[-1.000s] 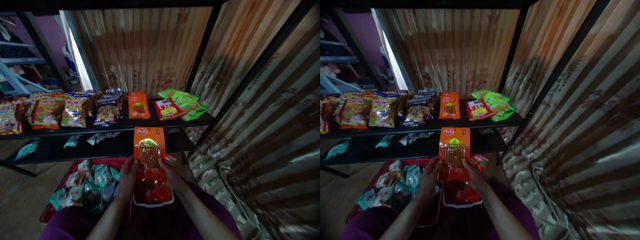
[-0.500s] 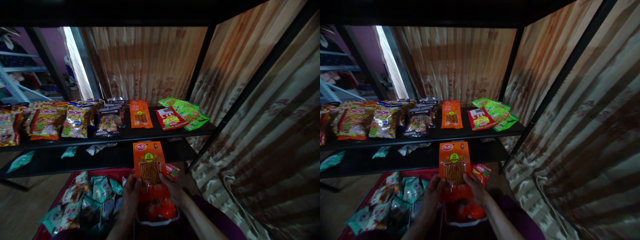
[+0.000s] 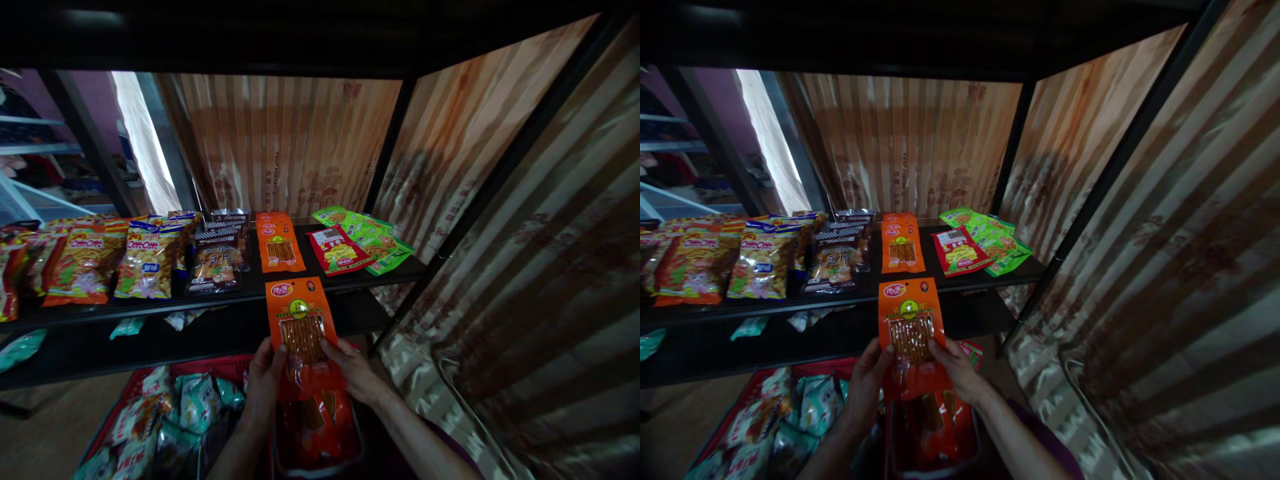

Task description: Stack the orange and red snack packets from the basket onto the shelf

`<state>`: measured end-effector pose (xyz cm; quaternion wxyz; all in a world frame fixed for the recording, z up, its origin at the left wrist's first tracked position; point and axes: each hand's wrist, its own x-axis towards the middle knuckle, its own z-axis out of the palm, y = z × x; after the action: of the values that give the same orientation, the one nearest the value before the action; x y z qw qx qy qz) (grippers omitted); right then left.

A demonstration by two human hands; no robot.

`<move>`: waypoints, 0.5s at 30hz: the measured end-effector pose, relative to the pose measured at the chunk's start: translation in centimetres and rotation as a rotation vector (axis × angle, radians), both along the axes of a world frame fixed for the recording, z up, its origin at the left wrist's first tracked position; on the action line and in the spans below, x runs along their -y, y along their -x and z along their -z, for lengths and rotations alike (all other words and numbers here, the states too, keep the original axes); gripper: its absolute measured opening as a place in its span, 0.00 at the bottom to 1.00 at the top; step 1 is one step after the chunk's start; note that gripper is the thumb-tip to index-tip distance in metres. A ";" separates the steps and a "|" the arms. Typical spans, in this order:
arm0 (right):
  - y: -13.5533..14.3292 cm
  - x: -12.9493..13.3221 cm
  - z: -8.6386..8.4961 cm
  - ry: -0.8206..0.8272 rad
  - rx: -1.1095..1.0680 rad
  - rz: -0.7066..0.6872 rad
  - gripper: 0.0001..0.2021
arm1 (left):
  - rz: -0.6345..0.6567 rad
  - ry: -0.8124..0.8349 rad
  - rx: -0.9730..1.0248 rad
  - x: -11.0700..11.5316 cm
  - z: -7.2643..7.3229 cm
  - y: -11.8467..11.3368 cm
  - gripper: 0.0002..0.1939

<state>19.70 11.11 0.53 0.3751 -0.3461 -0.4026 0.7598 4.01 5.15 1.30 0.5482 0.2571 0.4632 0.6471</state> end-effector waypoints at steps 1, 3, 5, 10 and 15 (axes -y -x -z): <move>0.1 -0.3 -0.3 -0.011 0.005 0.002 0.20 | 0.003 -0.012 0.004 -0.4 0.0 0.1 0.17; 0.4 -1.1 -0.9 -0.032 0.011 0.017 0.20 | 0.007 -0.024 -0.004 -1.3 -0.2 0.3 0.17; 0.7 -1.9 -1.8 -0.042 -0.005 0.032 0.20 | 0.005 -0.034 -0.019 -2.4 -0.8 0.5 0.17; 1.8 -4.5 -4.2 -0.079 -0.082 0.044 0.26 | -0.062 -0.071 -0.004 -5.9 -3.3 1.3 0.19; 3.4 -8.9 -5.9 -0.224 -0.098 0.151 0.23 | -0.111 -0.130 -0.090 -11.3 -6.4 2.4 0.14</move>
<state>16.26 20.05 6.40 0.4868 -0.2941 -0.4390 0.6955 1.60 16.45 7.70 0.4723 0.2950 0.4579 0.6929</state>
